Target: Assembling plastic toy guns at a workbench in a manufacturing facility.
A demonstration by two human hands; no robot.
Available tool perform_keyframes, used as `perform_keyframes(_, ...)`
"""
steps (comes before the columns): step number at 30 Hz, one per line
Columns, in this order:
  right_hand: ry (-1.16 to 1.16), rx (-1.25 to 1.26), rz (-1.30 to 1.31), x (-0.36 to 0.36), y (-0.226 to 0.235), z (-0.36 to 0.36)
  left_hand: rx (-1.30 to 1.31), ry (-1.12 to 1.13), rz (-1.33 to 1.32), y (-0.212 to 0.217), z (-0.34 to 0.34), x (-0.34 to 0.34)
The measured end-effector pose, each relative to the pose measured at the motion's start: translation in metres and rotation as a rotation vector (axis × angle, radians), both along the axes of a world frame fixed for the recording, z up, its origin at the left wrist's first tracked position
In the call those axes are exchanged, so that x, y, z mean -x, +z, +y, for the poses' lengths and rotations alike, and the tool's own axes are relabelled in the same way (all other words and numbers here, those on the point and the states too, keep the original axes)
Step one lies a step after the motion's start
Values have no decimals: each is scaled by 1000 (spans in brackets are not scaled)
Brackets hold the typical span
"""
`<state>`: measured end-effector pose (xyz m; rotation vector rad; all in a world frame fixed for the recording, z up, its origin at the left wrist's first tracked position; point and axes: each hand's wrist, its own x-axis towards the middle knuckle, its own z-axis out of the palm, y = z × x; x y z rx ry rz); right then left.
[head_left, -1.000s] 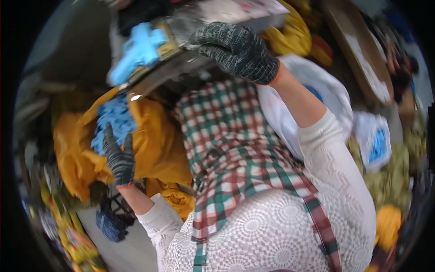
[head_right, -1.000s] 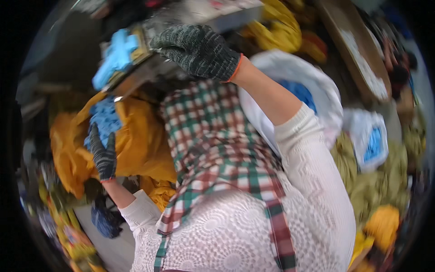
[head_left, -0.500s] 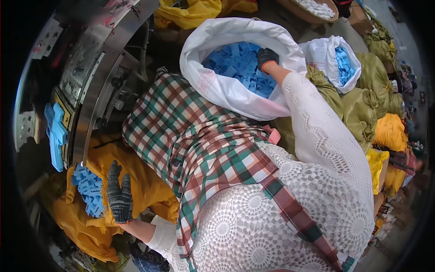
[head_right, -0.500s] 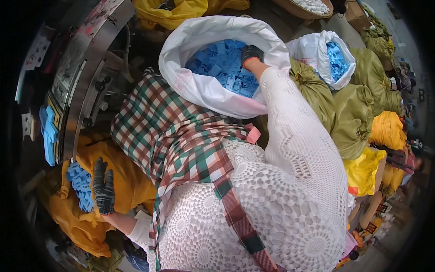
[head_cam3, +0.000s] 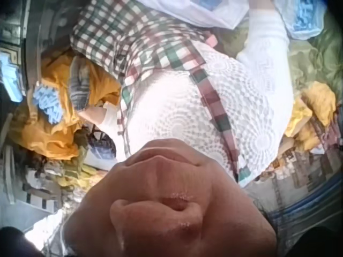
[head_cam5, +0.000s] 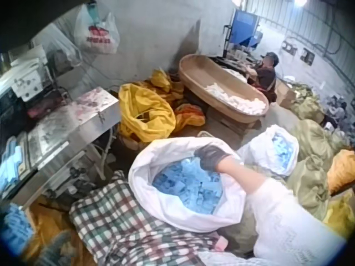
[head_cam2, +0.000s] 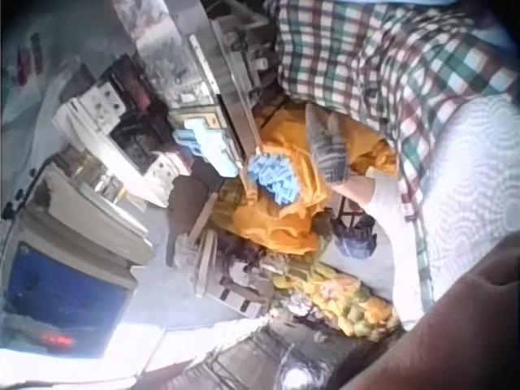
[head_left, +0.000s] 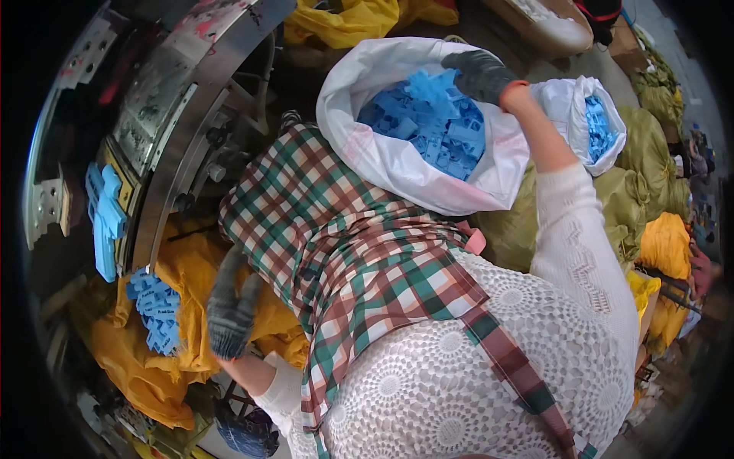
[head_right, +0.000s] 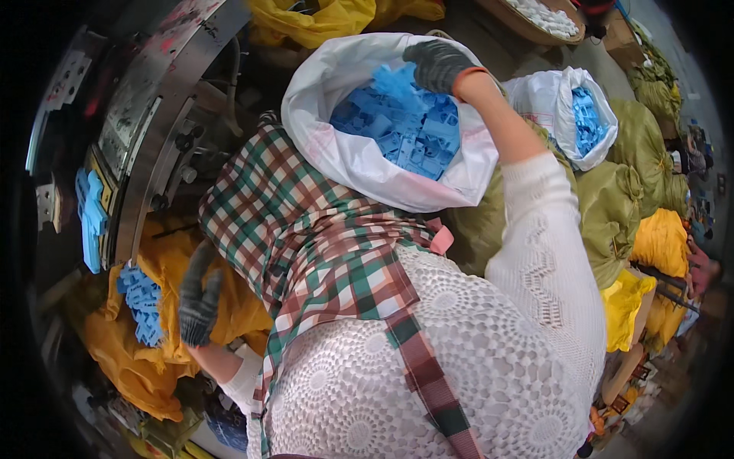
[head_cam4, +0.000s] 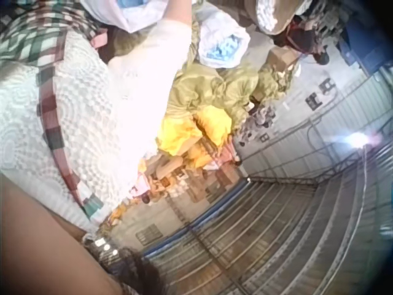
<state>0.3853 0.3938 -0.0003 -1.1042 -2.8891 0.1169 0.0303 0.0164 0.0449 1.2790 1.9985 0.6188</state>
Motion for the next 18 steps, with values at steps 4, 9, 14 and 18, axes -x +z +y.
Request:
perform_keyframes(4, 63, -27, 410, 48, 71, -75, -234, -372, -390, -27, 32, -22)
perform_keyframes(9, 456, 120, 798, 109, 76, -161, -321, 212, -1697, -2, 70, -66)
perform_keyframes(14, 640, 478, 910, 136, 61, -148, -632, 288, -1867, 1, 53, -39)
perform_keyframes(18, 880, 669, 974, 176, 57, -141, -476, 679, -860, -58, 40, 4)
